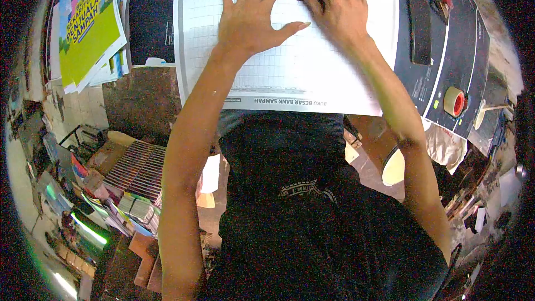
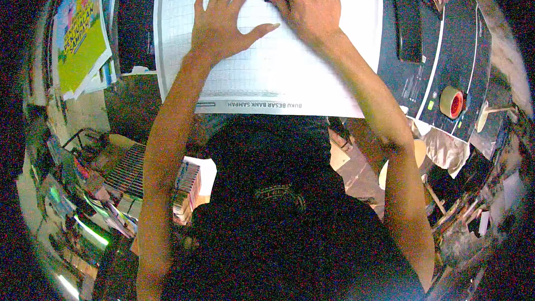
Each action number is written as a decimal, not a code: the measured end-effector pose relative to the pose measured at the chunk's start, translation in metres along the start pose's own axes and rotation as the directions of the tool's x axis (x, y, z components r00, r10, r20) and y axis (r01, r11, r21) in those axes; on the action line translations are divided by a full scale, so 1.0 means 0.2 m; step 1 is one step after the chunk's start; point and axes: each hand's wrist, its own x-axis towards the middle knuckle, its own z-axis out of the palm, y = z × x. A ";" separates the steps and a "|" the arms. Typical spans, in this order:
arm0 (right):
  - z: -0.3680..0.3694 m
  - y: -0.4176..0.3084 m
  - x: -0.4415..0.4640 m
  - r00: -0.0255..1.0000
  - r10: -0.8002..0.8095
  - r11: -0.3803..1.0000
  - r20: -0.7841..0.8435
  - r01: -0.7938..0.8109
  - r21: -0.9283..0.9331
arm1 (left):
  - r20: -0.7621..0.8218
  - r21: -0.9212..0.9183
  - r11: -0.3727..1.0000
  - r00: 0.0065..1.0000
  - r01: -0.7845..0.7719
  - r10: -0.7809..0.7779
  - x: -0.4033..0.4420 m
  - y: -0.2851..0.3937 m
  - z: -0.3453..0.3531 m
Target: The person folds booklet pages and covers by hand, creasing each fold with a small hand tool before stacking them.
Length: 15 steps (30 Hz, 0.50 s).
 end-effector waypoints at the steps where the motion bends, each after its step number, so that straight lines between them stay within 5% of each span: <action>1: 0.00 -0.01 0.00 1.000 0.001 1.000 0.001 -0.001 0.010 | 0.005 -0.001 1.000 1.000 0.006 -0.006 0.00 0.00 0.00; 15: -0.03 -0.03 -0.02 0.995 0.060 0.997 0.075 -0.064 0.045 | -0.007 0.005 1.000 1.000 -0.003 0.003 0.00 0.00 0.00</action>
